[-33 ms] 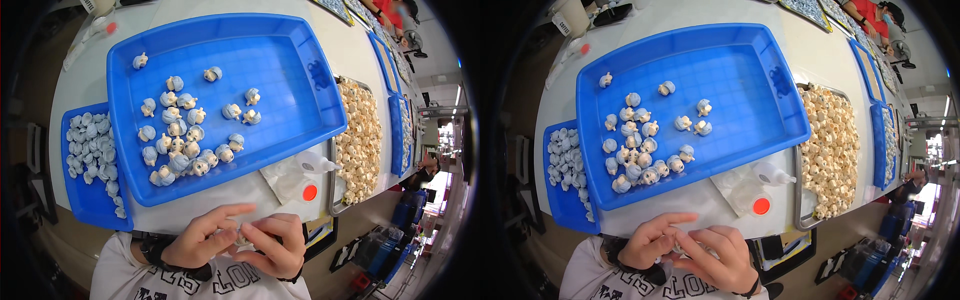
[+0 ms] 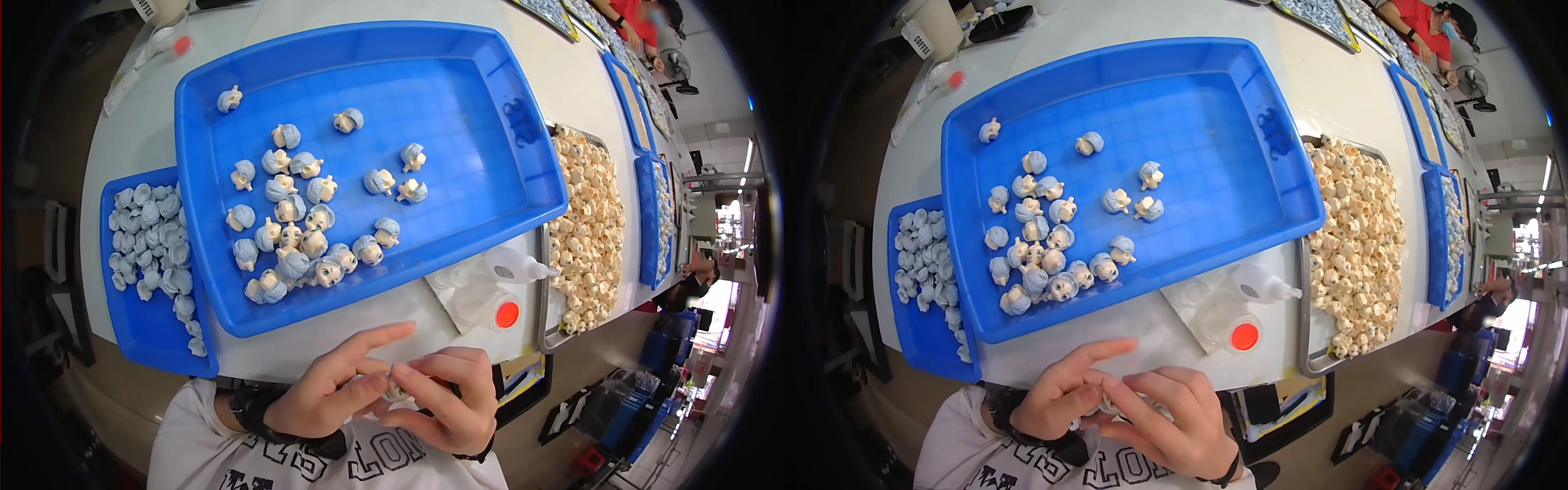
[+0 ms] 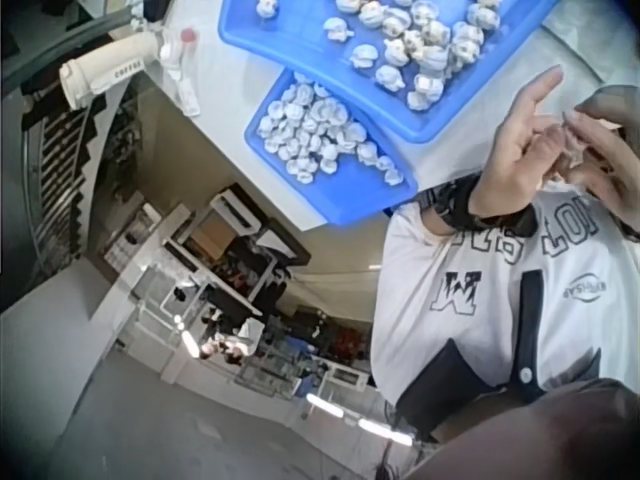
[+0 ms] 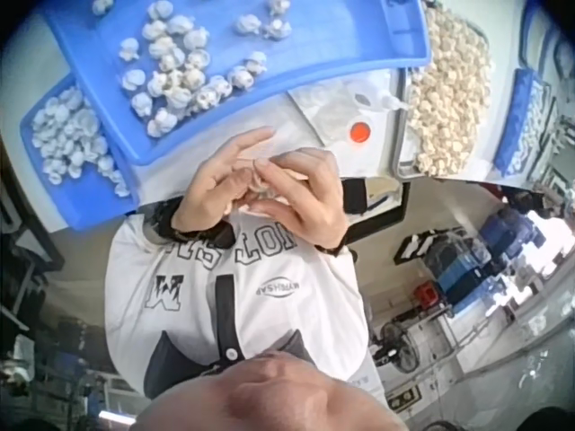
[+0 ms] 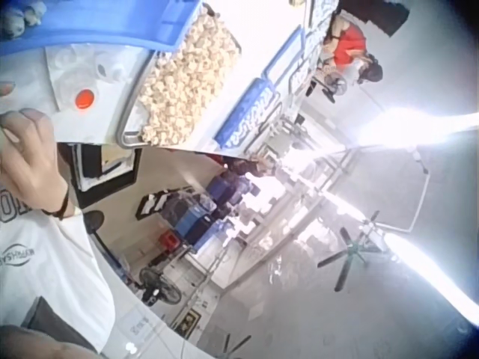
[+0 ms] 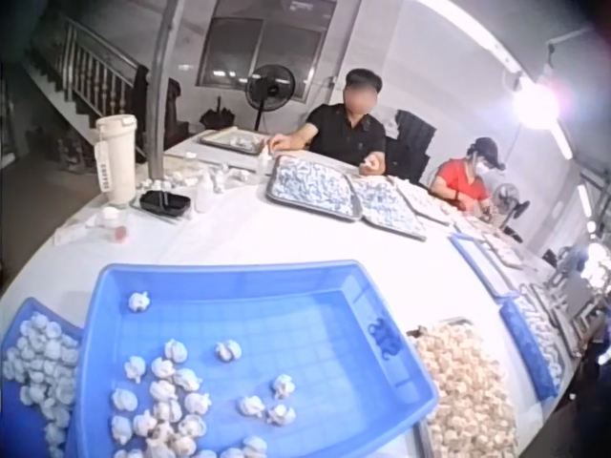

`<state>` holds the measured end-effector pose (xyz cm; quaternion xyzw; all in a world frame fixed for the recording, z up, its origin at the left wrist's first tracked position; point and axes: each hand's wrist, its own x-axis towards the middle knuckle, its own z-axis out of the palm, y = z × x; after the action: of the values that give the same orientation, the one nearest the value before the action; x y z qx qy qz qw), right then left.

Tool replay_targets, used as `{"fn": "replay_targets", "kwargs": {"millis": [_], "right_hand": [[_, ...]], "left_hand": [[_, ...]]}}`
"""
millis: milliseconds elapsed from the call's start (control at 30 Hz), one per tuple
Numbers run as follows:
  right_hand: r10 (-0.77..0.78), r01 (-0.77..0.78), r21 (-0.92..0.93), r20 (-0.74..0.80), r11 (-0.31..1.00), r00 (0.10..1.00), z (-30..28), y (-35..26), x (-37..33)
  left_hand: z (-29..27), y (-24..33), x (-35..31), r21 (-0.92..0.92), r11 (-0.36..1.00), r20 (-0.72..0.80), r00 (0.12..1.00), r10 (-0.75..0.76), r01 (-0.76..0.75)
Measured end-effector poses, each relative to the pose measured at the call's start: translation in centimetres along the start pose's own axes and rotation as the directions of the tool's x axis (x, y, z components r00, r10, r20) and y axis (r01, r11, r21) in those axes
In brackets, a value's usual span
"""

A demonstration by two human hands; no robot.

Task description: The person repeatedly picks up small white figurines and blue fabric pieces, applies a small amount of red liquid from a bottle to the figurines, and attaches the fabric pieces to them. The finished items are placed into a blue tray on the table.

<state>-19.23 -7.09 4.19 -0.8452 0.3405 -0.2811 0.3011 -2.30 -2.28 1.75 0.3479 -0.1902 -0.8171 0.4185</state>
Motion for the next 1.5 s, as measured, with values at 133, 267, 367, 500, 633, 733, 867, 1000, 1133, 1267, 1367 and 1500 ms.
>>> {"fn": "replay_targets", "kwargs": {"millis": [133, 267, 367, 500, 633, 733, 867, 1000, 1133, 1267, 1367, 1500], "right_hand": [[0.063, -0.065, 0.127, 0.014, 0.99, 0.998, 1.0, 0.7, -0.4], [0.062, -0.064, 0.098, 0.022, 0.993, 0.998, 1.7, 0.7, -0.3], [-0.007, 0.007, 0.07, -0.003, 0.997, 1.0, 2.4, 0.6, -0.2], [-0.038, 0.05, 0.113, -0.104, 0.992, 0.994, 3.4, 0.6, 0.8], [-0.01, 0.028, 0.099, -0.184, 0.995, 0.983, 5.1, 0.1, 3.5], [0.05, -0.05, -0.001, -0.12, 0.999, 0.992, 6.3, -0.3, 5.7], [0.024, -0.013, 0.089, -0.126, 0.996, 0.992, 3.8, -0.6, 3.6], [-0.017, 0.029, 0.135, -0.087, 0.99, 0.996, -3.0, 1.5, -1.9], [0.455, -0.721, 0.033, -0.795, 0.692, 0.4, -9.0, 5.1, -6.3], [0.514, -0.828, -0.302, -0.669, 0.473, 0.538, -11.6, 10.7, -9.1], [0.571, -0.805, -0.411, -0.567, 0.428, 0.593, -11.2, 12.1, -9.3], [0.559, -0.777, -0.464, -0.541, 0.425, 0.629, -11.0, 13.1, -9.2]], "left_hand": [[-0.6, -0.4, -0.1, 0.046, 0.998, 0.083, 0.996, 0.032, -0.036], [-0.7, -0.3, -0.3, 0.016, 1.0, 0.123, 0.992, 0.016, -0.018], [-1.1, -0.4, -0.7, 0.063, 0.997, 0.133, 0.99, 0.038, -0.046], [-1.9, 0.0, -2.0, 0.022, 0.99, 0.023, 0.99, 0.138, -0.138], [-4.2, 0.1, -4.9, -0.17, 0.919, -0.093, 0.934, 0.345, -0.356], [-4.3, 1.2, -4.9, -0.202, 0.929, -0.05, 0.95, 0.307, -0.311], [-3.6, 1.1, -3.8, -0.089, 0.958, 0.057, 0.958, 0.279, -0.274], [-3.3, 0.9, -3.6, -0.01, 0.956, 0.125, 0.948, 0.292, -0.293], [-2.9, 0.3, -2.5, -0.032, 0.976, 0.139, 0.966, 0.218, -0.216], [-2.9, 0.1, -2.0, 0.01, 0.987, 0.125, 0.98, 0.157, -0.16], [-2.8, 0.3, -1.4, -0.037, 0.995, 0.168, 0.981, 0.1, -0.095], [-2.2, 0.5, -1.4, 0.043, 0.997, 0.183, 0.981, 0.058, -0.067]]}}
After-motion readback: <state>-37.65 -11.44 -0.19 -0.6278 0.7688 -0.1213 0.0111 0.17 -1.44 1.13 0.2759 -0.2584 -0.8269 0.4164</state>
